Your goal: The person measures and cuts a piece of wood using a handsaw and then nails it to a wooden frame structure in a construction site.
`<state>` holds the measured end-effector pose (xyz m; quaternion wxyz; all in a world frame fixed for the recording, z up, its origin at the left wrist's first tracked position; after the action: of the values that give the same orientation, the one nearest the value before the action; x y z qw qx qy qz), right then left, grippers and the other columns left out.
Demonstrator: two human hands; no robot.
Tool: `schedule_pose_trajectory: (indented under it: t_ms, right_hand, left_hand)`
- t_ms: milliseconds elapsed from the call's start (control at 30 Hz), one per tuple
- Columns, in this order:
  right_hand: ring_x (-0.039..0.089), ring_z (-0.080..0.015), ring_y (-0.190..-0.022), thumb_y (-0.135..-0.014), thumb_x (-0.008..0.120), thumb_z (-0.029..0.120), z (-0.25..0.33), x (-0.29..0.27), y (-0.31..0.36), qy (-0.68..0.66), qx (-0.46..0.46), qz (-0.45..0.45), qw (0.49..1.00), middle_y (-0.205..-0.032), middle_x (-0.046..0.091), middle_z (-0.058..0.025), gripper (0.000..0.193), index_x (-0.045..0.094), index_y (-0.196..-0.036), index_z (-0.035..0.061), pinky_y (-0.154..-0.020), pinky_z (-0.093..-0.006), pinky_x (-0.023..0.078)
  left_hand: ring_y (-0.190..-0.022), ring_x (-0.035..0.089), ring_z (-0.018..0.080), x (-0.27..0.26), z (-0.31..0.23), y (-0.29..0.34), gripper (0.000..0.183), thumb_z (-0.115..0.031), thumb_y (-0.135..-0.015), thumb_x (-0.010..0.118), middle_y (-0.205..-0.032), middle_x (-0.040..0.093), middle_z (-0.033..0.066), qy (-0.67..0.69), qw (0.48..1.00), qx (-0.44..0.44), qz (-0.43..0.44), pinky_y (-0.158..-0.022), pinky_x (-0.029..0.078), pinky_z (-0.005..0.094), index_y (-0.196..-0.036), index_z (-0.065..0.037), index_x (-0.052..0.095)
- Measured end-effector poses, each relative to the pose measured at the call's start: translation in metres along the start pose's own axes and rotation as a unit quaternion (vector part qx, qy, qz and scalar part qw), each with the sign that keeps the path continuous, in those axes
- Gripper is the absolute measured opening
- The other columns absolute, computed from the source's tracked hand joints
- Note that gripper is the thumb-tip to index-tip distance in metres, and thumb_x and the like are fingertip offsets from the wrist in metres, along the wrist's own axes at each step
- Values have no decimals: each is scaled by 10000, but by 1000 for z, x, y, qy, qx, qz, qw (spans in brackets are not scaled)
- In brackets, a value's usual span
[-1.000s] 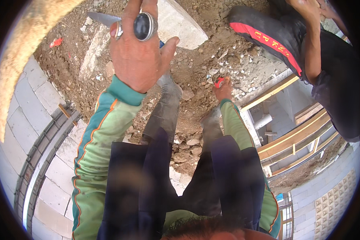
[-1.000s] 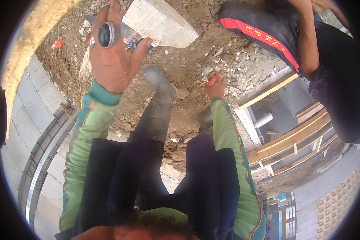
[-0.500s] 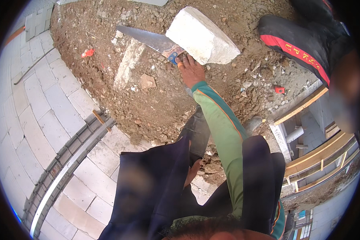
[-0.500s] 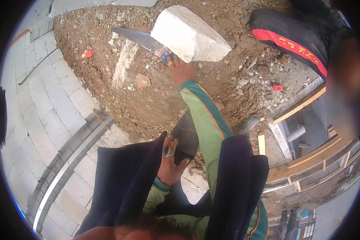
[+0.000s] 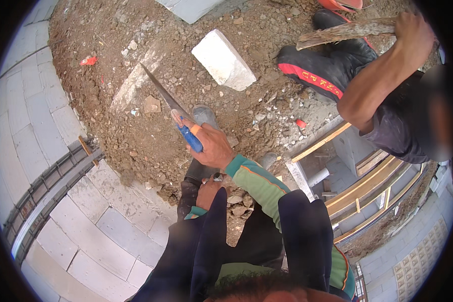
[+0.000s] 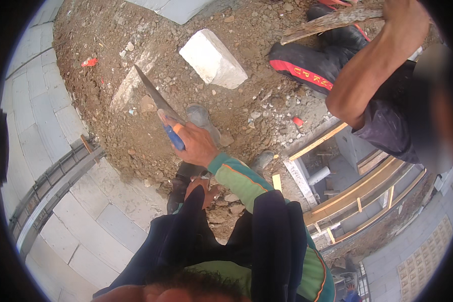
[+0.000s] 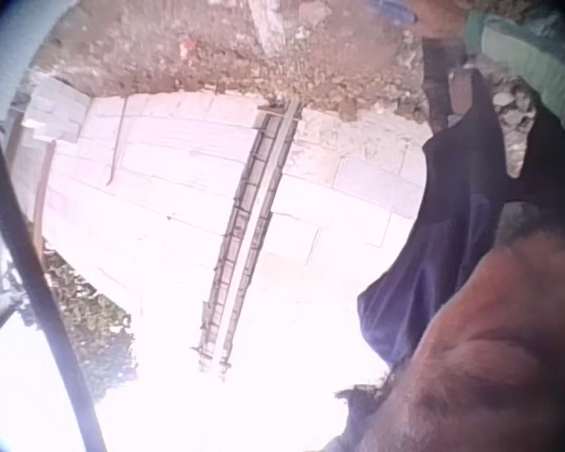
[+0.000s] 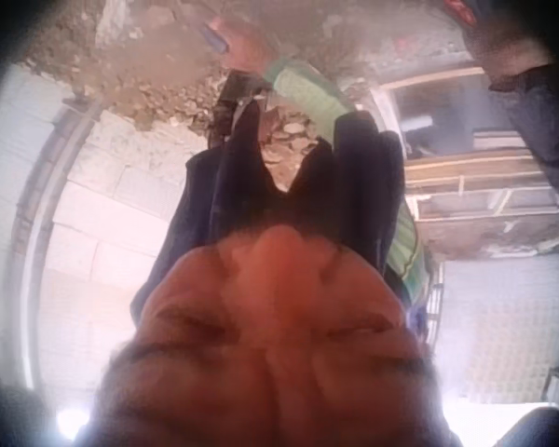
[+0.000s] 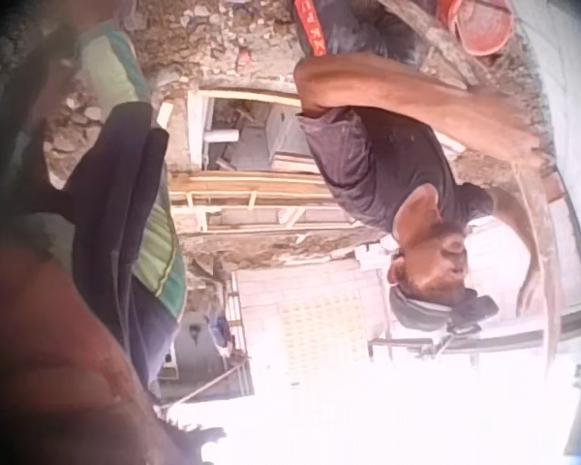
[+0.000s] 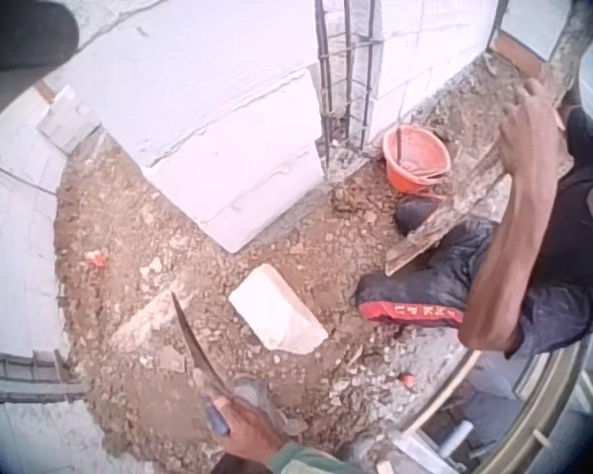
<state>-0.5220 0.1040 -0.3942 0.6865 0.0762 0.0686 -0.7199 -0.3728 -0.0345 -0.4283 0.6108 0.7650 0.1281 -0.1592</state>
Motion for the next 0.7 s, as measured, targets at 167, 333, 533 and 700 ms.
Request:
schedule_pose_trajectory:
  t_ms: [167,333,533,700]
  right_hand:
    - [689,-367,-887,-844,741,150,142,-97,119,-7,87,58,995,-1110,694,-186,686,491,-1483,124,-768,-425,548]
    - [699,-387,-831,-857,713,121,198,-180,255,101,156,41,982,-1006,709,-184,637,522,-1464,143,-746,-396,556]
    - [690,-394,-746,-816,707,88,215,-219,360,128,294,-1,947,-852,687,-192,612,575,-1411,149,-689,-413,542]
    - [707,-343,-753,-805,713,66,196,-226,423,156,383,-40,910,-837,687,-188,600,592,-1389,126,-697,-394,541]
  left_hand:
    - [-949,673,403,20,-18,88,424,-305,-870,723,-1051,684,227,130,969,85,-194,-942,508,485,-1130,28,686]
    - [-1125,576,343,-31,-22,183,522,-255,-869,738,-1294,583,247,357,824,76,-434,-979,465,449,-1255,54,572]
    - [-1401,365,405,-105,-110,282,676,-255,-831,769,-1569,307,265,200,787,221,-540,-1109,378,481,-1349,76,486]
    - [-1456,296,465,-111,-101,257,889,-251,-771,822,-1594,270,269,175,808,266,-496,-1130,311,576,-1497,10,380]
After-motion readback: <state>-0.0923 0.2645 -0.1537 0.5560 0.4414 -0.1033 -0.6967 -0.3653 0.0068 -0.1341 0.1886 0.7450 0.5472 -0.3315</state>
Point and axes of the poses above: each hand's wrist, its own y-axis away from the middle knuckle, its own x-axis out of the palm, z = x × y, the point moved 8 cm from there along -y, towards the middle knuckle
